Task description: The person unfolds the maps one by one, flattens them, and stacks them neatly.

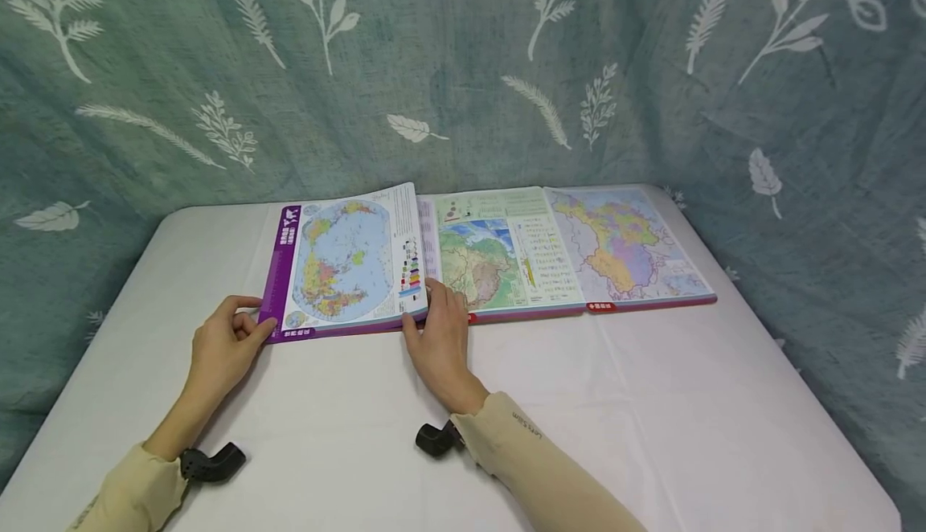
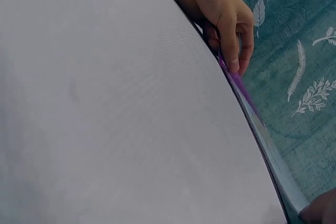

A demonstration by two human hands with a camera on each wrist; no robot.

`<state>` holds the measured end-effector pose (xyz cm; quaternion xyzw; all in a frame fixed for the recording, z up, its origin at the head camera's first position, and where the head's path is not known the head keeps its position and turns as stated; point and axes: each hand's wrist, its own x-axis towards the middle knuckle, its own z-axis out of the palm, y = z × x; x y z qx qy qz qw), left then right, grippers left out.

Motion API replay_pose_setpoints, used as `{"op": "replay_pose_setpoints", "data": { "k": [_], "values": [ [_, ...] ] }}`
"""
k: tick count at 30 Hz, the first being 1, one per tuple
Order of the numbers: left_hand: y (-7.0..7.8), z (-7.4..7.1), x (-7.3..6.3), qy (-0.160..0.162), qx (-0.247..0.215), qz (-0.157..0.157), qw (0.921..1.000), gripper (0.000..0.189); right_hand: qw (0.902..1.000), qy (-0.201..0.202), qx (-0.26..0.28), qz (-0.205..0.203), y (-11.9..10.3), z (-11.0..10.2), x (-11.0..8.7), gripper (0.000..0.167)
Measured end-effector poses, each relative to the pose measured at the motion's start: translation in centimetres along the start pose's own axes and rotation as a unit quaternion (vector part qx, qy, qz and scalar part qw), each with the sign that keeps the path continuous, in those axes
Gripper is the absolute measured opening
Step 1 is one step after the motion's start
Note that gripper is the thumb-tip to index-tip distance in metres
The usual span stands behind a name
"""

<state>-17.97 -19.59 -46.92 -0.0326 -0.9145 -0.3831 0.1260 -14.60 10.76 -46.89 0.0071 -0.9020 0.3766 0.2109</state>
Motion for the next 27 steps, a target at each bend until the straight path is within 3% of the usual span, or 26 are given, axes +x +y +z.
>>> {"op": "replay_pose_setpoints", "data": {
  "k": [5, 12, 18, 27],
  "values": [
    [-0.1, -0.2, -0.1, 0.000, -0.002, 0.000, 1.0000, 0.034, 0.9990, -0.010, 0.034, 0.027, 0.0, -0.2, 0.2, 0.054],
    [0.0, -0.1, 0.0, 0.000, -0.005, 0.007, 1.0000, 0.033, 0.9955, 0.011, 0.093, 0.019, 0.4, -0.7, 0.5, 0.047],
    [-0.1, 0.1, 0.0, -0.002, -0.009, 0.006, 0.9999, 0.032, 0.9931, 0.026, 0.115, -0.001, 1.2, -1.4, 0.9, 0.044],
    [0.0, -0.1, 0.1, -0.007, -0.003, 0.001, 1.0000, 0.033, 0.9911, 0.034, 0.125, 0.029, 3.3, -3.6, 1.5, 0.042]
  ]
}}
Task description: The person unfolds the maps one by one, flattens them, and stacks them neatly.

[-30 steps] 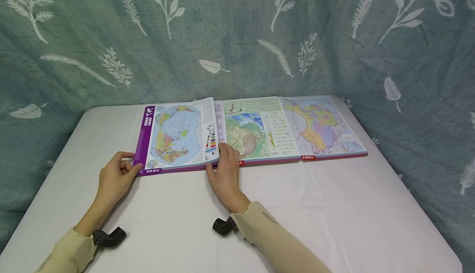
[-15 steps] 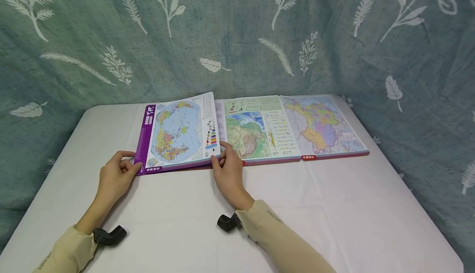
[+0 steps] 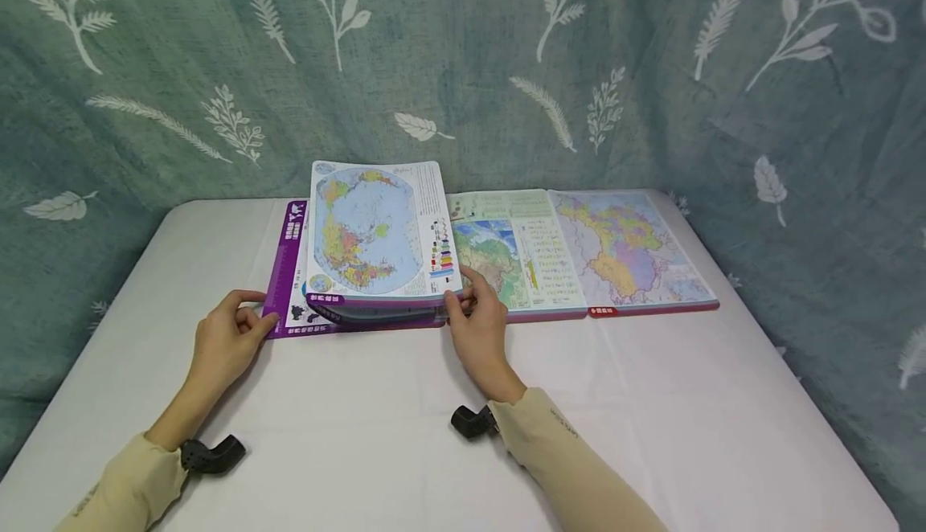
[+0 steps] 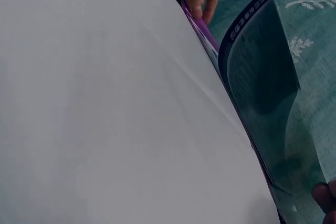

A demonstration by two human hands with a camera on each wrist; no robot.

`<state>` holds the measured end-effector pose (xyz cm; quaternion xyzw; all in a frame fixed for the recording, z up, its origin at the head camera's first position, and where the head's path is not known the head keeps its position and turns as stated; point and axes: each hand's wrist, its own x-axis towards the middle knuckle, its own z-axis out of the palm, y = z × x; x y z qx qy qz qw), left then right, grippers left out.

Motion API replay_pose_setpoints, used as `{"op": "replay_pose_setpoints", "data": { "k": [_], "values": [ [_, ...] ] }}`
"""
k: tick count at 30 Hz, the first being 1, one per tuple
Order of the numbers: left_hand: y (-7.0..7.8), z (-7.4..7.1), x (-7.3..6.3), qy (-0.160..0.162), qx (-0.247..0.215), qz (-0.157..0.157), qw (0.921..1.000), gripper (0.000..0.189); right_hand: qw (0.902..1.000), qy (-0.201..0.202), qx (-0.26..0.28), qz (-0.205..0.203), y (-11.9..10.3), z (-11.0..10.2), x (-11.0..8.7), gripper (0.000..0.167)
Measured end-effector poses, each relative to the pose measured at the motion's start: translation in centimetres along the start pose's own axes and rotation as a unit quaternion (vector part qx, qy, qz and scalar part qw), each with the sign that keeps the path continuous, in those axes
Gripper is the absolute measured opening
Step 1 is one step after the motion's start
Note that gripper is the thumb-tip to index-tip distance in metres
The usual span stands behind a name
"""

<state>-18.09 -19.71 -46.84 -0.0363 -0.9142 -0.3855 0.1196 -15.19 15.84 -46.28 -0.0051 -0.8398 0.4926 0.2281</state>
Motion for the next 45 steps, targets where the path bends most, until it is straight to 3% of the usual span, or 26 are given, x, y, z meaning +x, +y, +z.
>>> {"op": "replay_pose_setpoints", "data": {
  "k": [29, 45],
  "values": [
    [0.2, 0.0, 0.0, -0.003, -0.009, -0.006, 0.9999, 0.034, 0.9985, 0.036, -0.027, 0.030, 3.0, -5.1, 1.2, 0.035],
    [0.1, -0.2, 0.0, 0.000, 0.002, 0.003, 1.0000, 0.033, 0.9942, 0.079, -0.049, 0.055, 4.7, -8.1, 1.6, 0.030]
  ]
}}
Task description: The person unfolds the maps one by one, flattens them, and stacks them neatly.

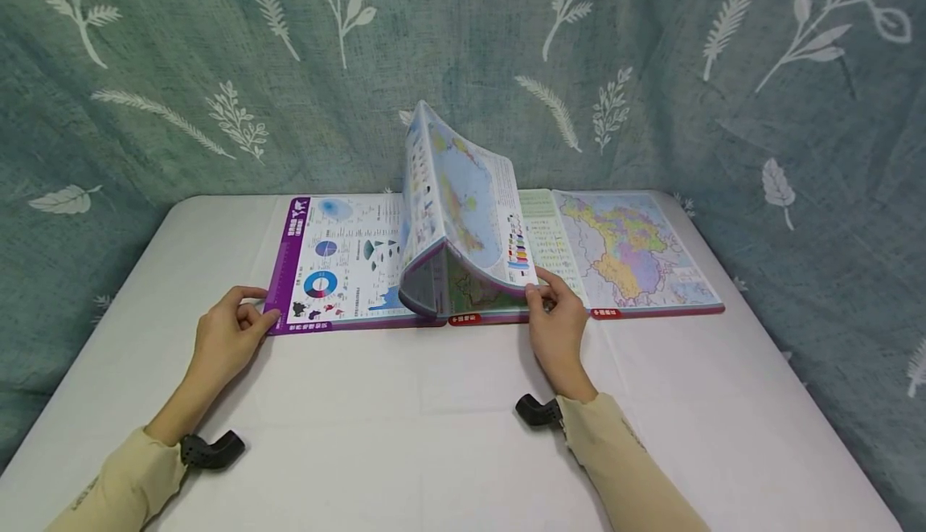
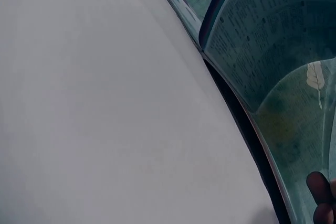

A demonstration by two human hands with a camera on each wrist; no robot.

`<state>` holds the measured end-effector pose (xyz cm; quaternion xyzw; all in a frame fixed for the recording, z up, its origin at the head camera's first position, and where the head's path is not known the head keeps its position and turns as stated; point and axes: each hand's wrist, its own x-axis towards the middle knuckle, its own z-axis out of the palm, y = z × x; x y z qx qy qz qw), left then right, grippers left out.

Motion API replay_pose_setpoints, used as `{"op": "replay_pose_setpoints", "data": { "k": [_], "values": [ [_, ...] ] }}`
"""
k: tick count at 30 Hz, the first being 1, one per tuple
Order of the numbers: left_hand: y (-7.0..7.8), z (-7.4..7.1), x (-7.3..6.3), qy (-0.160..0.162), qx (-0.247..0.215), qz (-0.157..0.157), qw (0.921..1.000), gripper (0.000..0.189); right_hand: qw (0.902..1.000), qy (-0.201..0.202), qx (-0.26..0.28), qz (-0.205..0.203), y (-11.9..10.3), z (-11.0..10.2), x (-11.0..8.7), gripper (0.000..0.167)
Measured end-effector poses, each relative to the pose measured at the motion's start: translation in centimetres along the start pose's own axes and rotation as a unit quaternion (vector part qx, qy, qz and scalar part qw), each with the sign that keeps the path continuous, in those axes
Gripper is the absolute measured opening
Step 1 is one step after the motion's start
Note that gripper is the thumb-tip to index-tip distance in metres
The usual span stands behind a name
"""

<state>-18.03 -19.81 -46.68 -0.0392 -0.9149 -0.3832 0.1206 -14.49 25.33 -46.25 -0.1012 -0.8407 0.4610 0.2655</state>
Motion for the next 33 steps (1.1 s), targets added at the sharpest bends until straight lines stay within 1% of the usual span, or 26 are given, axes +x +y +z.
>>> {"op": "replay_pose_setpoints", "data": {
  "k": [5, 8, 14, 19, 28, 33],
  "values": [
    [0.1, 0.0, 0.0, 0.001, 0.002, -0.004, 1.0000, 0.033, 0.9998, 0.007, -0.006, 0.019, 0.8, -1.4, 0.4, 0.030],
    [0.1, 0.0, 0.0, 0.000, 0.004, -0.004, 1.0000, 0.034, 0.9993, 0.017, -0.014, 0.029, 1.4, -2.2, 0.7, 0.030],
    [0.2, 0.0, 0.0, -0.002, 0.005, -0.006, 1.0000, 0.034, 0.9976, 0.038, -0.043, 0.040, 2.2, -3.7, 1.0, 0.030],
    [0.2, 0.0, -0.1, -0.003, 0.005, -0.009, 0.9999, 0.034, 0.9964, 0.049, -0.047, 0.051, 2.9, -4.5, 1.4, 0.030],
    [0.1, -0.1, 0.0, -0.003, 0.003, 0.000, 1.0000, 0.033, 0.9913, 0.054, -0.052, 0.108, 3.8, -6.4, 2.0, 0.031],
    [0.1, -0.1, 0.0, -0.002, 0.001, 0.003, 1.0000, 0.033, 0.9874, 0.069, -0.052, 0.133, 4.5, -7.7, 2.5, 0.031]
  ]
}}
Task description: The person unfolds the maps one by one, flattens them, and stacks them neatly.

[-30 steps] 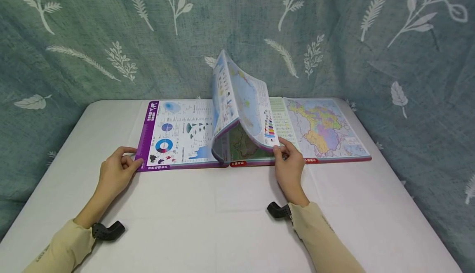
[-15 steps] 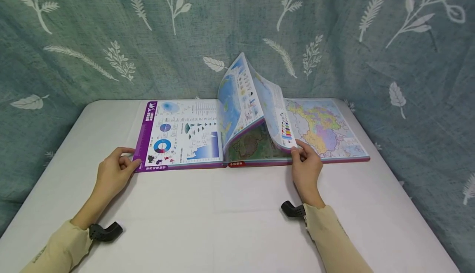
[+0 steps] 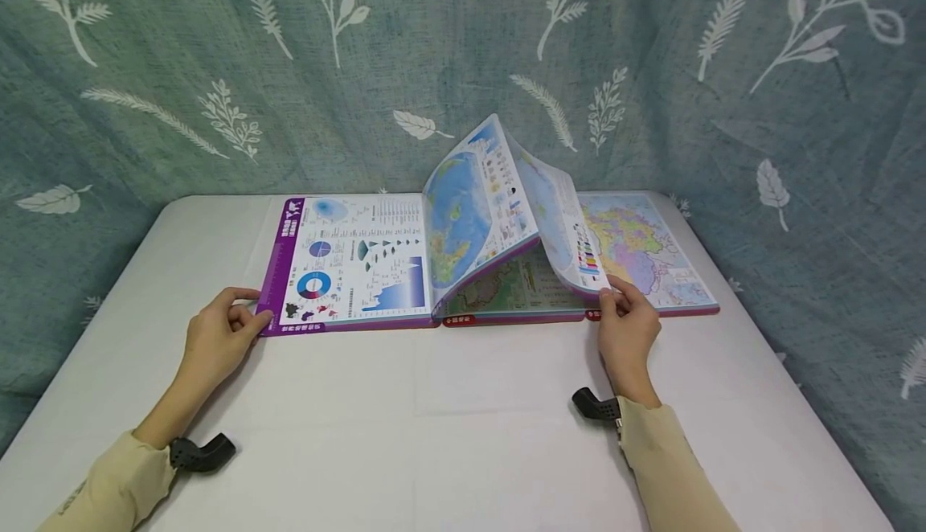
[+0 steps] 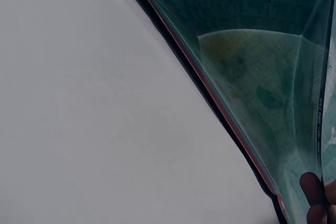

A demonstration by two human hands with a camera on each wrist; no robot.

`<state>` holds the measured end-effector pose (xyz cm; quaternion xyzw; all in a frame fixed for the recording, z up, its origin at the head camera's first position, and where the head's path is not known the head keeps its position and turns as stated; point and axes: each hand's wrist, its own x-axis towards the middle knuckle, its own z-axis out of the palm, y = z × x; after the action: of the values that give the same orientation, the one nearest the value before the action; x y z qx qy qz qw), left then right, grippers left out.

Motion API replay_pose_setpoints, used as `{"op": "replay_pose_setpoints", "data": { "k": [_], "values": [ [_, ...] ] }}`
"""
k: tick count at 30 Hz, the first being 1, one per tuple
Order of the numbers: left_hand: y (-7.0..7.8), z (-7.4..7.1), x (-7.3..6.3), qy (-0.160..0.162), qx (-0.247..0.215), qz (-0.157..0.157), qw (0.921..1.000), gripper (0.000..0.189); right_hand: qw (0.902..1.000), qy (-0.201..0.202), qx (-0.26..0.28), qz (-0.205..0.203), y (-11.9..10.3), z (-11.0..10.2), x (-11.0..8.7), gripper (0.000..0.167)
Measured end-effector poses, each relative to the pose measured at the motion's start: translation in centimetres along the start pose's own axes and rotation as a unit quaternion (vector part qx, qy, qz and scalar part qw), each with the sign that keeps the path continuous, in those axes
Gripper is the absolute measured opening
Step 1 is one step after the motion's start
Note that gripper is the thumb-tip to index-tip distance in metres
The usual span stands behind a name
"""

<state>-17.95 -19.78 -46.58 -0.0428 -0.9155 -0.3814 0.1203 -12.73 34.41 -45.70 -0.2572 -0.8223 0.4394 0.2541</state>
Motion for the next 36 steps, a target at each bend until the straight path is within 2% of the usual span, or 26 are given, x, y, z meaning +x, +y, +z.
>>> {"op": "replay_pose_setpoints", "data": {
  "k": [12, 18, 22, 25, 30, 32, 36],
  "values": [
    [0.0, 0.0, 0.0, -0.002, 0.001, -0.003, 1.0000, 0.034, 0.9984, 0.026, 0.026, 0.043, 1.2, -2.6, 1.8, 0.032],
    [0.1, 0.0, -0.1, -0.005, 0.001, -0.005, 1.0000, 0.034, 0.9957, 0.052, 0.040, 0.066, 1.9, -3.6, 2.7, 0.031],
    [0.0, -0.1, -0.1, -0.004, 0.002, -0.005, 1.0000, 0.034, 0.9943, 0.072, 0.046, 0.063, 2.4, -4.1, 3.2, 0.029],
    [0.0, -0.1, -0.1, -0.002, 0.003, -0.005, 1.0000, 0.034, 0.9922, 0.078, 0.069, 0.068, 2.6, -4.3, 3.6, 0.028],
    [0.0, -0.1, -0.2, 0.000, 0.005, 0.001, 1.0000, 0.034, 0.9824, 0.087, 0.124, 0.109, 2.9, -4.8, 4.1, 0.028],
    [0.0, -0.1, -0.1, 0.001, 0.005, 0.004, 1.0000, 0.034, 0.9812, 0.094, 0.124, 0.115, 3.0, -4.9, 4.2, 0.029],
    [0.0, -0.1, -0.1, 0.003, 0.004, 0.005, 1.0000, 0.034, 0.9845, 0.106, 0.093, 0.103, 3.2, -5.1, 4.2, 0.035]
  ]
}}
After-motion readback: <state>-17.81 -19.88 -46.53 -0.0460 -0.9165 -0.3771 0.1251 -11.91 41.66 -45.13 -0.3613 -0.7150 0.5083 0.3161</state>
